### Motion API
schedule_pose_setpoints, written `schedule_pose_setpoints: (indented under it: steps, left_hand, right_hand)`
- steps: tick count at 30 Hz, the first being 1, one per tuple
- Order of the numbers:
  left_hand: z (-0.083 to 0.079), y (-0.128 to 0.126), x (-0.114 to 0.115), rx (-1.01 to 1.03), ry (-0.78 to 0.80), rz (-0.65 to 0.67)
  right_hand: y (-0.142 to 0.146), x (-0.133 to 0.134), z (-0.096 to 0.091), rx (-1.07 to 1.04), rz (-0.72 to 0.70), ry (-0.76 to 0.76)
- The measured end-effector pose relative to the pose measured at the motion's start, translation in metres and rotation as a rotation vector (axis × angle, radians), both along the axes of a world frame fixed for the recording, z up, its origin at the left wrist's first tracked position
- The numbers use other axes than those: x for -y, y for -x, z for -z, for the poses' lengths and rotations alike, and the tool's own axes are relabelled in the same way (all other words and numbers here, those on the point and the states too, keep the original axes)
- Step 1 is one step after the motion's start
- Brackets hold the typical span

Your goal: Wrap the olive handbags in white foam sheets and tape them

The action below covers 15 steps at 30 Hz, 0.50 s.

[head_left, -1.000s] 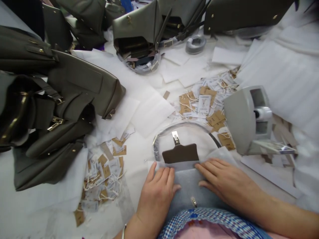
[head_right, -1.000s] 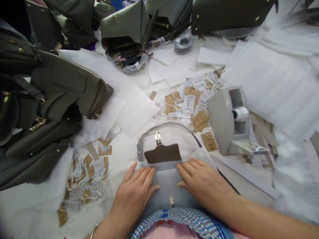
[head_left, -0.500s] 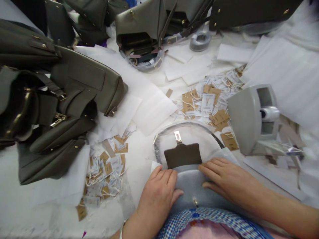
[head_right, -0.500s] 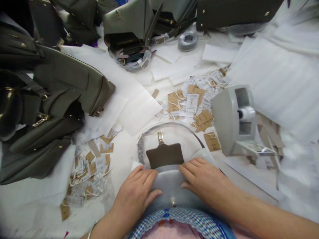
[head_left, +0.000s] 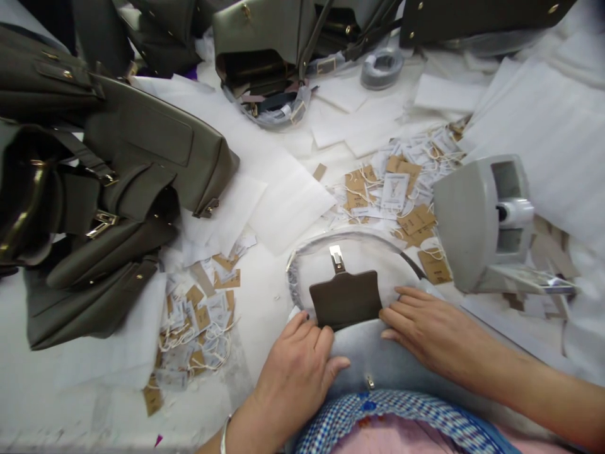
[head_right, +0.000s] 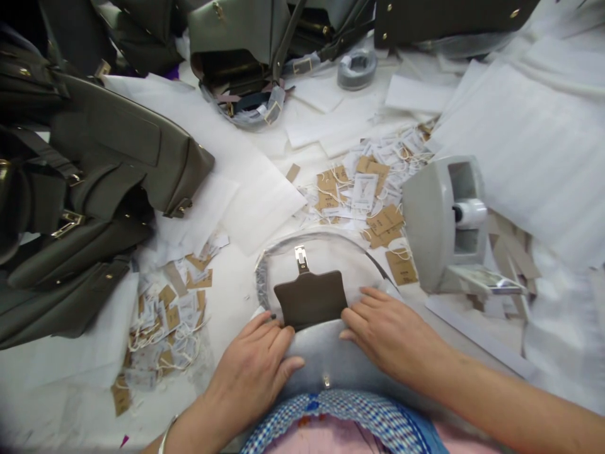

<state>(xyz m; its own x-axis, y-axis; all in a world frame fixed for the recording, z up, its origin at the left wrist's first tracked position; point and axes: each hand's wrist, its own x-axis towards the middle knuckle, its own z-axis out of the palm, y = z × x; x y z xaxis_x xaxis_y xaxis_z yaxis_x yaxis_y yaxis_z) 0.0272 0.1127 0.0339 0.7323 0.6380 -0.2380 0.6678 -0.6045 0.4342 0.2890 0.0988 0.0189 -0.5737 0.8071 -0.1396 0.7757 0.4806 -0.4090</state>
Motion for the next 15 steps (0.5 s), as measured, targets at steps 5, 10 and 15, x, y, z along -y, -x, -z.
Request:
schedule_pose_setpoints:
  steps: [5, 10, 15]
  left_hand:
    - [0.001, 0.008, 0.001, 0.024, -0.057, 0.035]
    - [0.009, 0.002, -0.005, -0.074, -0.081, 0.051]
    - [0.018, -0.008, -0.003, -0.182, -0.108, 0.037]
  right_hand:
    - [-0.003, 0.004, -0.002, 0.006, -0.004, -0.045]
    - [-0.001, -0.003, 0.001, 0.082, 0.007, 0.019]
    - [0.006, -0.007, 0.008, 0.164, 0.01, 0.048]
